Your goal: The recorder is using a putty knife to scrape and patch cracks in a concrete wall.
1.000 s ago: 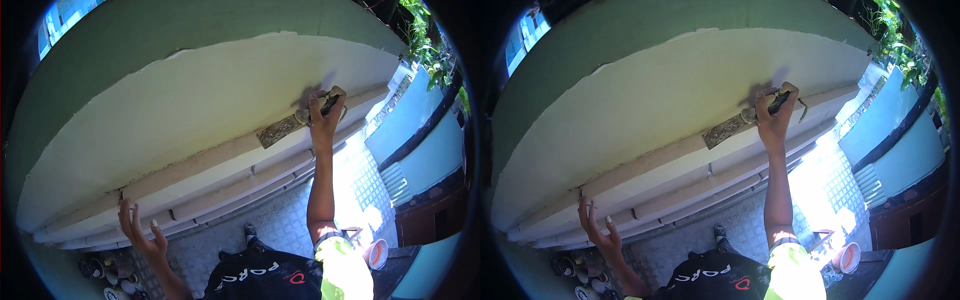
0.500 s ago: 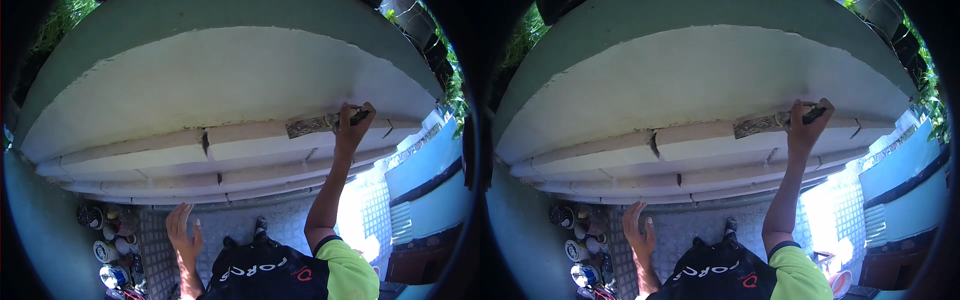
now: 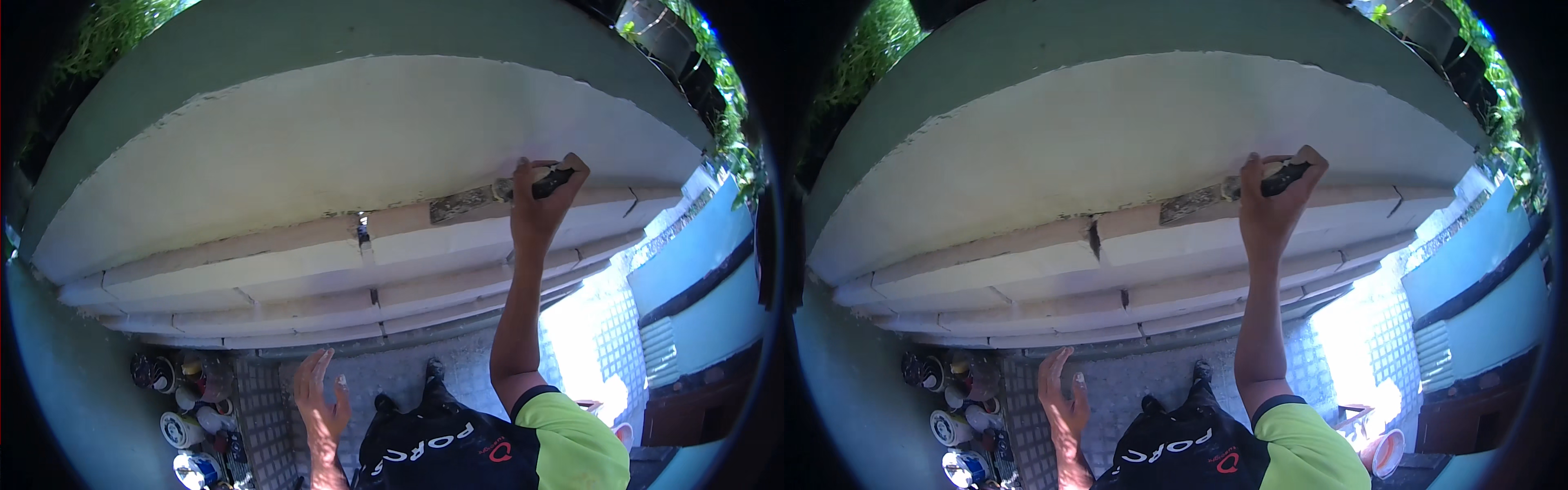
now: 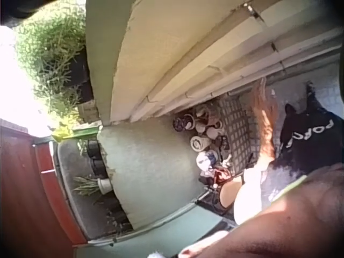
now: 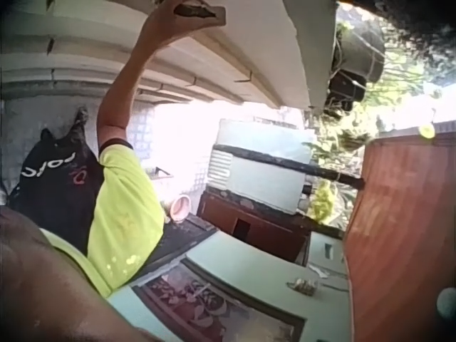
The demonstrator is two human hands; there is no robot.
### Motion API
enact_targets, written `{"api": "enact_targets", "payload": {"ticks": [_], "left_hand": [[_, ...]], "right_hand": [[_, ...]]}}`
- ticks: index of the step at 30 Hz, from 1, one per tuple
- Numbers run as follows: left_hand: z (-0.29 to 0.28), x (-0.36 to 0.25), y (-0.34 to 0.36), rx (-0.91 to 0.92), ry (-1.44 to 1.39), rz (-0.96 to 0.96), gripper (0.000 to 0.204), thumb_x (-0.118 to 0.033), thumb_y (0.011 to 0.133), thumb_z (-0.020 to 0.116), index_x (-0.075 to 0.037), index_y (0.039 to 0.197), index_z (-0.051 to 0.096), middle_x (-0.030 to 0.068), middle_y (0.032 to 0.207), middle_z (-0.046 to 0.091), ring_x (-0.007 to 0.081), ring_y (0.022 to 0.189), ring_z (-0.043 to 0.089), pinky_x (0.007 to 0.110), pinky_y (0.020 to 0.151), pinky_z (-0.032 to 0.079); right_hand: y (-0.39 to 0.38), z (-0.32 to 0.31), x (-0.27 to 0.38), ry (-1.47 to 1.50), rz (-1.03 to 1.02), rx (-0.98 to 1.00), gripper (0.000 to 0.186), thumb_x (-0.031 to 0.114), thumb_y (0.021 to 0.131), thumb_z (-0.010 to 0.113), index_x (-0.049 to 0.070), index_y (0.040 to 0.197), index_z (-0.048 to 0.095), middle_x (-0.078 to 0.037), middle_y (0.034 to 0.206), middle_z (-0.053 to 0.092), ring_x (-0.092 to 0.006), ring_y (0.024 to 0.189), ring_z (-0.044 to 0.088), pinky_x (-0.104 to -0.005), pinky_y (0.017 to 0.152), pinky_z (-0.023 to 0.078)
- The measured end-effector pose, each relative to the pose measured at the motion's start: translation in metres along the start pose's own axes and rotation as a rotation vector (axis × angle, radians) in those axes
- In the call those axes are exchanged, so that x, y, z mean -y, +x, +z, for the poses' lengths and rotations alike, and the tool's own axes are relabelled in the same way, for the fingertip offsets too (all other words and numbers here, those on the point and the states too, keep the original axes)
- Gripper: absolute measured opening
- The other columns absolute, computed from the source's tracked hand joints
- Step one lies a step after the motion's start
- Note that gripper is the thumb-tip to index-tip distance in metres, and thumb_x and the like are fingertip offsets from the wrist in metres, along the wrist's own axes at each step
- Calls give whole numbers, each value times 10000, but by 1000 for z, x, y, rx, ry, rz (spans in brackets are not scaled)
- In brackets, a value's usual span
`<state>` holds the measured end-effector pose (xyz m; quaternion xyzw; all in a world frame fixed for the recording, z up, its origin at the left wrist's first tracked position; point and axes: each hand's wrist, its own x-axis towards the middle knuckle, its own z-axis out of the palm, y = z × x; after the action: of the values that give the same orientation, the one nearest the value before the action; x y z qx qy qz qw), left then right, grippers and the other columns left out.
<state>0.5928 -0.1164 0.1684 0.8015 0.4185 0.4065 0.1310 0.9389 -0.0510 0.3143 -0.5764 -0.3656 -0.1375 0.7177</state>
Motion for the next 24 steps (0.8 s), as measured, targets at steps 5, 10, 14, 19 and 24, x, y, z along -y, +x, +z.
{"api": "enact_targets", "payload": {"ticks": [5, 10, 14, 19, 24], "left_hand": [[15, -10, 40, -70, -108, 165, 432, -135, 869, 568, -14, 1282, 526, 200, 1338, 518, 396, 1201, 527, 495, 1010, 416], [47, -49, 111, -26, -159, 507, 421, -130, 902, 513, -35, 1312, 503, 189, 1422, 472, 396, 1285, 468, 496, 1049, 359], [94, -121, 164, 125, -103, 690, 475, -123, 932, 490, -56, 1400, 438, 169, 1475, 418, 353, 1328, 430, 479, 1106, 324], [155, -153, 194, 67, 159, 790, 435, -156, 961, 481, -75, 1388, 480, 102, 1469, 448, 291, 1345, 429, 481, 1106, 322], [128, -110, 188, -164, 358, 658, 359, -182, 1013, 406, -47, 1311, 554, 117, 1326, 584, 317, 1241, 535, 468, 1034, 386]], "right_hand": [[-35, -24, 16, 337, -97, 60, 469, -16, 841, 700, 72, 1083, 309, -95, 958, 544, -111, 776, 581, -242, 632, 518], [-87, -131, -16, 266, -35, -46, 417, -27, 852, 608, 96, 1096, 293, -116, 1050, 461, -101, 816, 523, -201, 663, 475], [-135, -226, -17, 154, 440, 8, 400, -21, 870, 556, 96, 1133, 279, -109, 1068, 444, -128, 704, 556, -251, 524, 496], [-176, -327, -41, 68, 610, -136, 431, -104, 831, 654, 47, 1109, 361, -77, 953, 516, -158, 737, 629, -269, 577, 582], [-174, -416, -61, -56, 702, -512, 515, -138, 799, 681, 60, 1186, 405, -76, 908, 566, -163, 786, 646, -277, 537, 576]]}}
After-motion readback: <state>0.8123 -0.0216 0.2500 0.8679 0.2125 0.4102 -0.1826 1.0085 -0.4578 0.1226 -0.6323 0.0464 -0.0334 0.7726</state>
